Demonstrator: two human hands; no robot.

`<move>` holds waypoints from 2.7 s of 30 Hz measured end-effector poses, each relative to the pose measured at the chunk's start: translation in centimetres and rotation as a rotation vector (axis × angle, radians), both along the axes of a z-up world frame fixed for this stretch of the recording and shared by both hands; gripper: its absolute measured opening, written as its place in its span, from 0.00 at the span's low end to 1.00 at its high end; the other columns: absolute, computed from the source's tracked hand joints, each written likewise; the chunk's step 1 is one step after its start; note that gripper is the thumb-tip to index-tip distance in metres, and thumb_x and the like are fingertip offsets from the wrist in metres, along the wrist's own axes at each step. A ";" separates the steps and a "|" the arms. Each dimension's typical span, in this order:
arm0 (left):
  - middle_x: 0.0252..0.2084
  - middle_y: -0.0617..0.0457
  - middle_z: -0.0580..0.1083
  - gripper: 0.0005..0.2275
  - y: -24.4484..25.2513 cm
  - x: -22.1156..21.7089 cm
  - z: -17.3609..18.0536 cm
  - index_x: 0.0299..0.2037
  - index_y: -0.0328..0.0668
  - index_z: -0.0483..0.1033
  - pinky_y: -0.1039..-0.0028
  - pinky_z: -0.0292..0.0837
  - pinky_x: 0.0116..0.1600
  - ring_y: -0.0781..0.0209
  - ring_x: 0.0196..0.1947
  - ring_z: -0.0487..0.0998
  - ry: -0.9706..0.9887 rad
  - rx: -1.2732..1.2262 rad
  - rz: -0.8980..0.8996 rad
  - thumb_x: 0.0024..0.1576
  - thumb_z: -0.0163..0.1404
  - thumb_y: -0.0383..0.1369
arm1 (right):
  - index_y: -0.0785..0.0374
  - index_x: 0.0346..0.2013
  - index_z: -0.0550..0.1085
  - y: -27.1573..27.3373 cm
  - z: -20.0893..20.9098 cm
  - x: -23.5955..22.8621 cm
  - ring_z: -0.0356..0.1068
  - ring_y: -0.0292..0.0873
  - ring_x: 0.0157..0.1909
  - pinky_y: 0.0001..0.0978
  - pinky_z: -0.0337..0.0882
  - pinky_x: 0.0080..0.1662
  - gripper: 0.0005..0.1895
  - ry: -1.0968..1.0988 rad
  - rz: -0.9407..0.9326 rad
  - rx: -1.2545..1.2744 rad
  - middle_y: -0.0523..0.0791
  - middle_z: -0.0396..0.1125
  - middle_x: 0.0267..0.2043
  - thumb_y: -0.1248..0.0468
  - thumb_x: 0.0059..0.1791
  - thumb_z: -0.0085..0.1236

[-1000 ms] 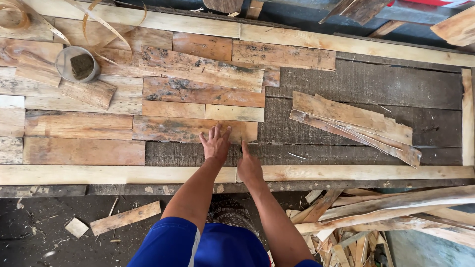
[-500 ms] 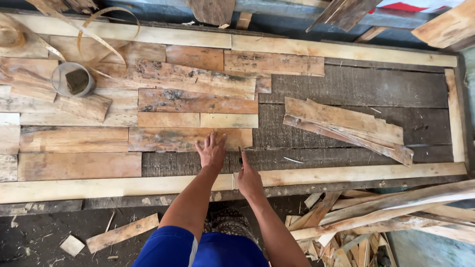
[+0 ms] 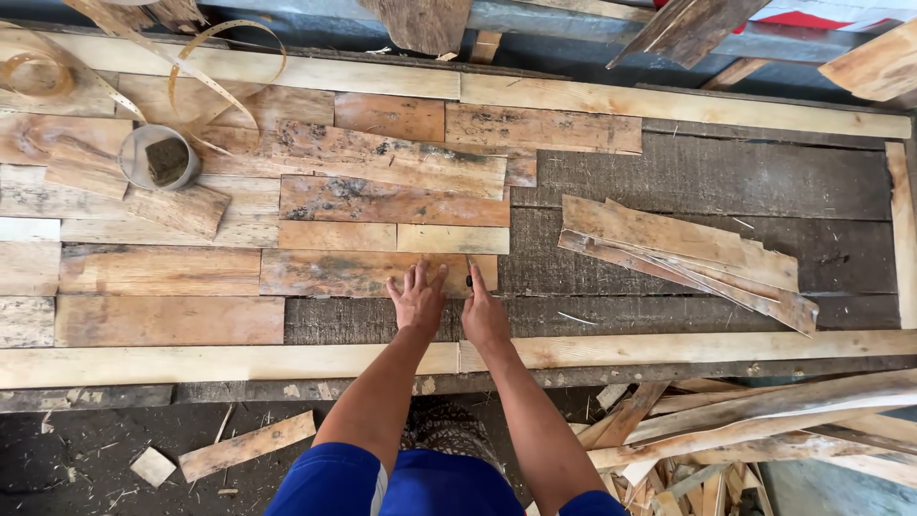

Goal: Cutting and fitting wood pieces into a larger wooden surface using a utility knife.

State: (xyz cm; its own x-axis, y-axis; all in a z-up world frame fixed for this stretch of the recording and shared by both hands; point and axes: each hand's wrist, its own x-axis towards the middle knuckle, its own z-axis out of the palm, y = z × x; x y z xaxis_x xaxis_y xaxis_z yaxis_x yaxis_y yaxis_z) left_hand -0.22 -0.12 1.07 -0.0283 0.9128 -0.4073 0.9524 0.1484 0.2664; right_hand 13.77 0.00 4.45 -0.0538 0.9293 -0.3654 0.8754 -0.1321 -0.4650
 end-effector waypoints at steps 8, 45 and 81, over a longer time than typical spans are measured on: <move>0.76 0.55 0.50 0.27 0.0 0.0 0.3 0.73 0.69 0.55 0.33 0.38 0.73 0.56 0.76 0.47 -0.004 0.003 0.005 0.62 0.50 0.44 | 0.53 0.78 0.45 0.2 -0.3 0.0 0.77 0.58 0.30 0.51 0.78 0.35 0.39 -0.008 0.003 -0.005 0.56 0.74 0.29 0.64 0.54 0.47; 0.76 0.54 0.50 0.27 -0.2 0.2 -0.7 0.72 0.68 0.55 0.35 0.41 0.72 0.55 0.74 0.49 0.028 0.048 -0.017 0.62 0.49 0.42 | 0.57 0.78 0.43 -4.1 4.7 -0.6 0.73 0.53 0.22 0.46 0.78 0.29 0.40 0.034 -0.027 -0.225 0.52 0.72 0.23 0.67 0.54 0.47; 0.76 0.55 0.50 0.28 -0.1 0.2 0.7 0.74 0.70 0.54 0.35 0.40 0.74 0.55 0.76 0.50 0.024 0.000 -0.012 0.63 0.49 0.45 | 0.67 0.45 0.67 -1.9 -7.9 4.2 0.71 0.69 0.40 0.61 0.69 0.39 0.16 0.203 -0.397 0.339 0.60 0.71 0.35 0.55 0.55 0.54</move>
